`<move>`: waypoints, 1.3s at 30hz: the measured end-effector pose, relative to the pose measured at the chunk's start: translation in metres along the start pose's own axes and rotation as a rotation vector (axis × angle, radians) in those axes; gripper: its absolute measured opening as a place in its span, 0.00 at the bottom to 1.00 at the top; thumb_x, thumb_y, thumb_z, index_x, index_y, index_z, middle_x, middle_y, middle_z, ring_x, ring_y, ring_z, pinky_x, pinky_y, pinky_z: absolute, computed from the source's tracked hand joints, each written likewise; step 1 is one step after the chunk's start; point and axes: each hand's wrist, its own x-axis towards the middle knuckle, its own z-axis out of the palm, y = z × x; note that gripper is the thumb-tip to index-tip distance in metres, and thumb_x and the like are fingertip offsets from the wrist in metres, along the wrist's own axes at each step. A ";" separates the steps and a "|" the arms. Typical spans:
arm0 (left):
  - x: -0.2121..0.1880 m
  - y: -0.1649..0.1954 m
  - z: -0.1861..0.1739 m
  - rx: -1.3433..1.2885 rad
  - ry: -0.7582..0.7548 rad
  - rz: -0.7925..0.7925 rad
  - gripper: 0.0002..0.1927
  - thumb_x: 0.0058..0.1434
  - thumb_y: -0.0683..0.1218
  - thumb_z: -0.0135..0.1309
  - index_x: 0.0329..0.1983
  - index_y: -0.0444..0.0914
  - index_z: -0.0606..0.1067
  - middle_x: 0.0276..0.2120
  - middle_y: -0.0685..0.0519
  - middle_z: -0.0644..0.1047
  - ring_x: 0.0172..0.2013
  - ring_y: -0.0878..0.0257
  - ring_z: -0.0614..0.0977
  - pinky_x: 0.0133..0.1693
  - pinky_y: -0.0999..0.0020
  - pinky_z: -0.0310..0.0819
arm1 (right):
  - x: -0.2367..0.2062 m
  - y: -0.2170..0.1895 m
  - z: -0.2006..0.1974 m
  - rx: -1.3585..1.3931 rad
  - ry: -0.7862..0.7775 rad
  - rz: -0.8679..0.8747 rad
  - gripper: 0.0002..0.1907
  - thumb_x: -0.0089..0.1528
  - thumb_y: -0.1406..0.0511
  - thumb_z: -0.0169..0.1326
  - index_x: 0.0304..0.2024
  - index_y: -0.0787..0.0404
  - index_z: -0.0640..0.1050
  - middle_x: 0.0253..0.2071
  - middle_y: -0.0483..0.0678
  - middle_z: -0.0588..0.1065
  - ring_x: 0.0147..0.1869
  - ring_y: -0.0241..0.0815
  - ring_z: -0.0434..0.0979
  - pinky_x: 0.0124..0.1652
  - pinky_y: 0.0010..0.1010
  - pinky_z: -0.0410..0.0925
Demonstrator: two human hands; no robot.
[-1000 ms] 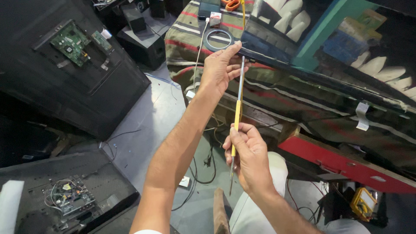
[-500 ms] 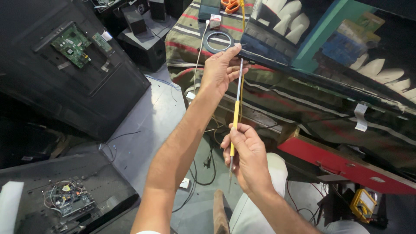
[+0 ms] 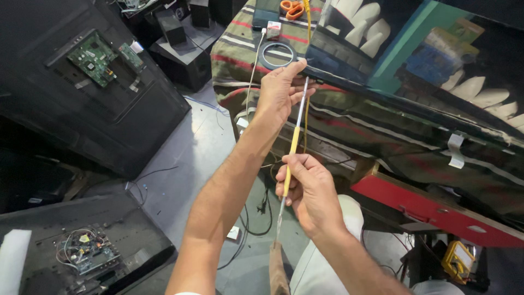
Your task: The person uses a yellow-handled screwdriver to pry and adjust the bezel along the bottom edge of a flat-screen TV. They repeatedly work the tool into the seam, then use their fingers to press and align the frame. The person also applies a small white adhesive strip to the bottom edge of the TV frame.
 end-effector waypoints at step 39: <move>-0.146 -0.240 0.134 0.684 -0.366 0.385 0.14 0.67 0.37 0.57 0.55 0.37 0.78 0.42 0.51 0.79 0.35 0.69 0.79 0.36 0.76 0.74 | -0.057 -0.149 -0.446 -1.977 0.380 -0.739 0.14 0.57 0.65 0.59 0.46 0.57 0.83 0.44 0.55 0.80 0.48 0.58 0.78 0.50 0.47 0.70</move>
